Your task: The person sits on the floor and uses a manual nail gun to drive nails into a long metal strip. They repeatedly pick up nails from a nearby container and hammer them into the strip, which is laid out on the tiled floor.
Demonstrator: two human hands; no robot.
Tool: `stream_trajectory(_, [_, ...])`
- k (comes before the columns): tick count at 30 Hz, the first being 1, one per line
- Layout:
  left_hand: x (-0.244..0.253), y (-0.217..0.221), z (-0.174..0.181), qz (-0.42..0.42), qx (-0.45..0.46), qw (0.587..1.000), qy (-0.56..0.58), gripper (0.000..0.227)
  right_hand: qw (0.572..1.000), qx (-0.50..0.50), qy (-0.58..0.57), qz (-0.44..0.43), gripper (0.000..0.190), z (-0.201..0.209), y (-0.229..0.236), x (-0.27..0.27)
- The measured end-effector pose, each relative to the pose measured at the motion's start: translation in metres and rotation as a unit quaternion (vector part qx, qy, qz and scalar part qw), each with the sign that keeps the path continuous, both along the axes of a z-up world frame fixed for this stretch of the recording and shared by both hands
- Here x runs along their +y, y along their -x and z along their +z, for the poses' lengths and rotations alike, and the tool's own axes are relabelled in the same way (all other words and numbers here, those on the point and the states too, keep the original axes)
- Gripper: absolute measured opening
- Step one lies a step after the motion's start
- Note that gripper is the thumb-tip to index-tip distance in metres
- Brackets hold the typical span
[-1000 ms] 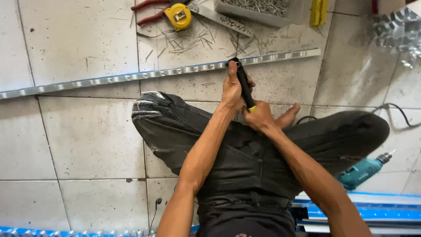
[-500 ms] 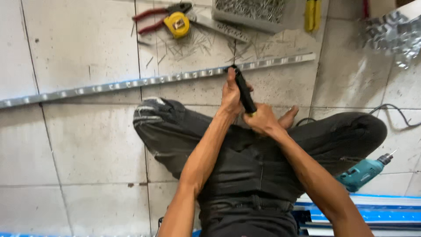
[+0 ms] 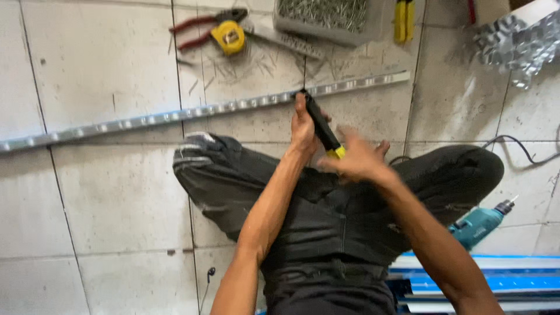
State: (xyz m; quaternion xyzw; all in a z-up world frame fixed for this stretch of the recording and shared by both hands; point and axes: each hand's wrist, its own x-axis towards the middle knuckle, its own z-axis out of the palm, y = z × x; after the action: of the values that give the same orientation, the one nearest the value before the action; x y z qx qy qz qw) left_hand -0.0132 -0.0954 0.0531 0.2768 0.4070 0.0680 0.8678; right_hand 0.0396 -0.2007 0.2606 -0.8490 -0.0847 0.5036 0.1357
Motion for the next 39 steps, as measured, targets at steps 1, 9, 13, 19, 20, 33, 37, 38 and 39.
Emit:
stream_trajectory(1, [0.001,-0.006,-0.003,-0.002,-0.006,1.000,-0.003,0.097,1.000,-0.006,-0.003,-0.002,0.114,-0.063,0.006,-0.022])
stream_trajectory(9, [-0.005,-0.013,-0.005,0.023,0.042,0.998,0.044,0.101,0.986,-0.150,-0.069,-0.033,0.052,-0.267,0.042,-0.087])
stream_trajectory(13, [-0.008,-0.003,-0.009,0.036,0.048,0.997,0.037,0.097,0.989,-0.125,-0.008,0.083,0.074,-0.182,0.027,-0.073])
stream_trajectory(19, [-0.015,-0.003,-0.023,-0.013,0.035,0.999,-0.032,0.098,0.997,0.027,-0.052,-0.051,0.083,0.048,0.001,0.021])
stream_trajectory(20, [-0.013,-0.007,-0.019,0.027,0.023,0.999,0.011,0.095,0.999,0.034,-0.024,-0.014,0.108,0.029,0.001,0.020])
stream_trajectory(33, [0.031,-0.014,-0.045,-0.003,-0.057,0.968,0.244,0.135,0.974,-0.165,-0.137,-0.069,0.029,-0.212,0.042,-0.069])
stream_trajectory(37, [0.022,0.000,-0.035,-0.019,-0.043,0.976,0.213,0.144,0.948,-0.262,-0.160,-0.089,0.032,-0.235,0.058,-0.071])
stream_trajectory(38, [0.030,-0.001,-0.019,-0.034,-0.023,0.977,0.209,0.156,0.943,-0.263,-0.171,-0.110,0.033,-0.233,0.058,-0.071])
stream_trajectory(39, [0.039,-0.003,-0.003,-0.048,-0.003,0.978,0.204,0.170,0.938,-0.264,-0.182,-0.131,0.034,-0.231,0.057,-0.070])
